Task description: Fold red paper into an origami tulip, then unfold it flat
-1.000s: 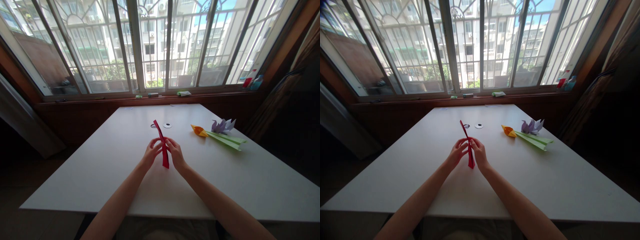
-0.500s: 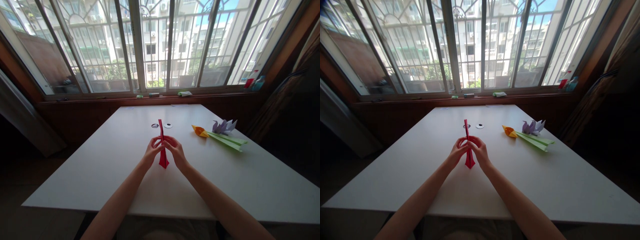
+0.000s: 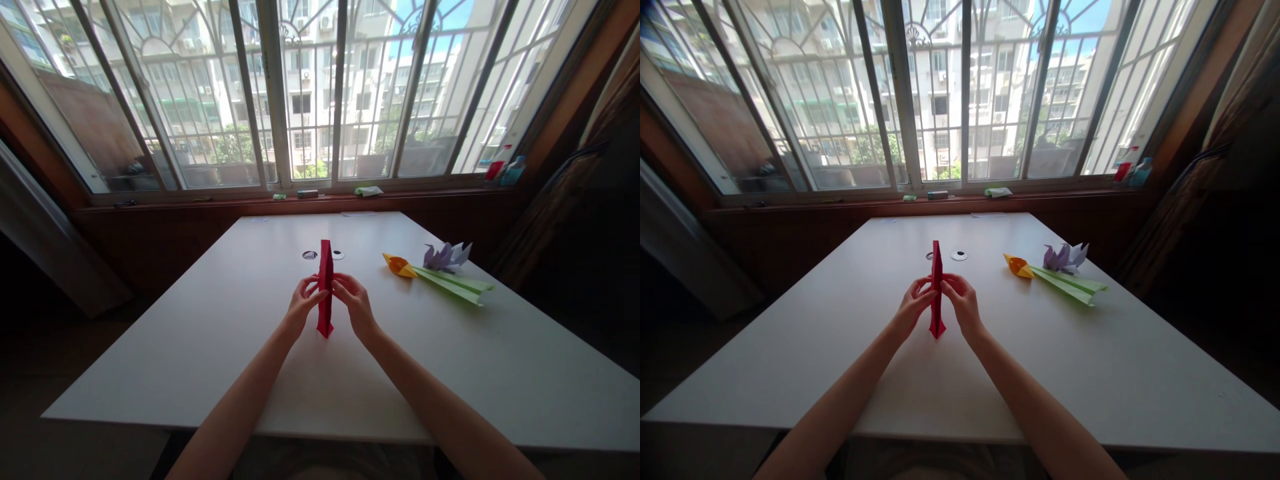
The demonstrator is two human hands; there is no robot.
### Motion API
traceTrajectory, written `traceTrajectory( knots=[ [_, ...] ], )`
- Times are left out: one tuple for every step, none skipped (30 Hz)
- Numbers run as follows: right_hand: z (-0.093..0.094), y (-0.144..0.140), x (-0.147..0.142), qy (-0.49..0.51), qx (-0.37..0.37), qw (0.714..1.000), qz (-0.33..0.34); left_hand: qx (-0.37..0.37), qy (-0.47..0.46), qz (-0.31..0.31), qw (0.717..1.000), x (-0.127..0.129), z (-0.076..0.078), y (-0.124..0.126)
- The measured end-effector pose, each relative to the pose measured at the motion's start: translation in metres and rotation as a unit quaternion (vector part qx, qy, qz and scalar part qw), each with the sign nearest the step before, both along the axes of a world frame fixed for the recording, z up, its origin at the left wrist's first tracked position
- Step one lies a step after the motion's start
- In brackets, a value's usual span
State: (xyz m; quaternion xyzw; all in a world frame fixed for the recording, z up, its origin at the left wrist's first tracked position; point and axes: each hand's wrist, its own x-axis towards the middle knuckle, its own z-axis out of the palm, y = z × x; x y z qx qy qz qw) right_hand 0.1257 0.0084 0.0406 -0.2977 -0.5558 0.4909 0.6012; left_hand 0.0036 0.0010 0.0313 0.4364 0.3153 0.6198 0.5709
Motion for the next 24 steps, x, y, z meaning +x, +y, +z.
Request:
traceTrajectory(
  knots=[
    [0.000, 0.001, 0.001, -0.002, 0.000, 1.000, -0.004, -0.002, -0.002, 0.000, 1.000, -0.001, 0.000, 0.000],
    [0.000, 0.001, 0.001, -0.003, -0.001, 1.000, -0.007, -0.002, -0.001, 0.000, 1.000, -0.001, 0.000, 0.001],
    [0.000, 0.002, 0.002, -0.004, -0.001, 1.000, -0.012, -0.001, 0.001, -0.001, 1.000, -0.002, 0.000, 0.001],
    [-0.001, 0.003, 0.002, -0.003, -0.001, 1.000, -0.017, 0.001, 0.005, -0.003, 1.000, -0.003, 0.000, 0.001],
    [-0.002, 0.003, 0.003, -0.003, 0.001, 1.000, -0.023, 0.004, 0.009, -0.004, 1.000, -0.003, 0.000, 0.001],
    [-0.003, 0.004, 0.003, -0.005, 0.004, 1.000, -0.029, 0.007, 0.014, -0.004, 1.000, -0.004, -0.001, 0.002],
    [-0.005, 0.004, 0.002, -0.009, 0.010, 0.999, -0.036, 0.010, 0.017, -0.005, 1.000, -0.004, -0.001, 0.002],
    [-0.006, 0.004, 0.002, -0.016, 0.017, 0.999, -0.045, 0.012, 0.020, -0.005, 1.000, -0.004, -0.002, 0.002],
    [-0.007, 0.004, 0.002, -0.025, 0.025, 0.998, -0.057, 0.013, 0.020, -0.004, 1.000, -0.004, -0.003, 0.002],
    [-0.008, 0.004, 0.001, -0.035, 0.033, 0.996, -0.072, 0.011, 0.019, -0.002, 1.000, -0.004, -0.004, 0.003],
    [-0.009, 0.004, 0.001, -0.046, 0.039, 0.994, -0.088, 0.008, 0.015, 0.003, 1.000, -0.003, -0.004, 0.003],
    [-0.009, 0.003, 0.000, -0.056, 0.045, 0.992, -0.102, 0.004, 0.012, 0.008, 1.000, -0.003, -0.005, 0.003],
    [-0.008, 0.003, 0.000, -0.066, 0.049, 0.990, -0.113, 0.000, 0.008, 0.013, 1.000, -0.003, -0.005, 0.003],
    [-0.008, 0.003, 0.000, -0.076, 0.052, 0.989, -0.120, -0.002, 0.006, 0.017, 1.000, -0.002, -0.005, 0.002],
    [-0.008, 0.003, 0.000, -0.087, 0.054, 0.987, -0.123, -0.002, 0.006, 0.019, 1.000, -0.002, -0.004, 0.002],
    [-0.008, 0.003, 0.000, -0.100, 0.056, 0.986, -0.124, 0.000, 0.007, 0.019, 1.000, -0.002, -0.004, 0.001],
    [-0.008, 0.003, 0.000, -0.117, 0.057, 0.984, -0.125, 0.002, 0.010, 0.018, 1.000, -0.002, -0.004, 0.001],
    [-0.009, 0.004, 0.000, -0.136, 0.058, 0.981, -0.128, 0.005, 0.013, 0.016, 1.000, -0.001, -0.003, 0.000],
    [-0.010, 0.004, 0.000, -0.159, 0.059, 0.976, -0.134, 0.007, 0.018, 0.014, 1.000, -0.001, -0.004, -0.001],
    [-0.011, 0.005, 0.000, -0.184, 0.059, 0.971, -0.143, 0.006, 0.023, 0.013, 1.000, 0.000, -0.004, -0.001],
    [-0.013, 0.006, -0.001, -0.208, 0.058, 0.964, -0.155, 0.004, 0.027, 0.015, 1.000, 0.000, -0.005, -0.001],
    [-0.015, 0.006, -0.002, -0.229, 0.055, 0.958, -0.166, 0.000, 0.030, 0.018, 0.999, 0.001, -0.007, -0.001],
    [-0.016, 0.007, -0.002, -0.245, 0.052, 0.952, -0.174, -0.004, 0.031, 0.025, 0.999, 0.001, -0.008, -0.001],
    [-0.017, 0.007, -0.003, -0.256, 0.049, 0.949, -0.178, -0.007, 0.029, 0.033, 0.999, 0.003, -0.009, -0.001]
  ],
)
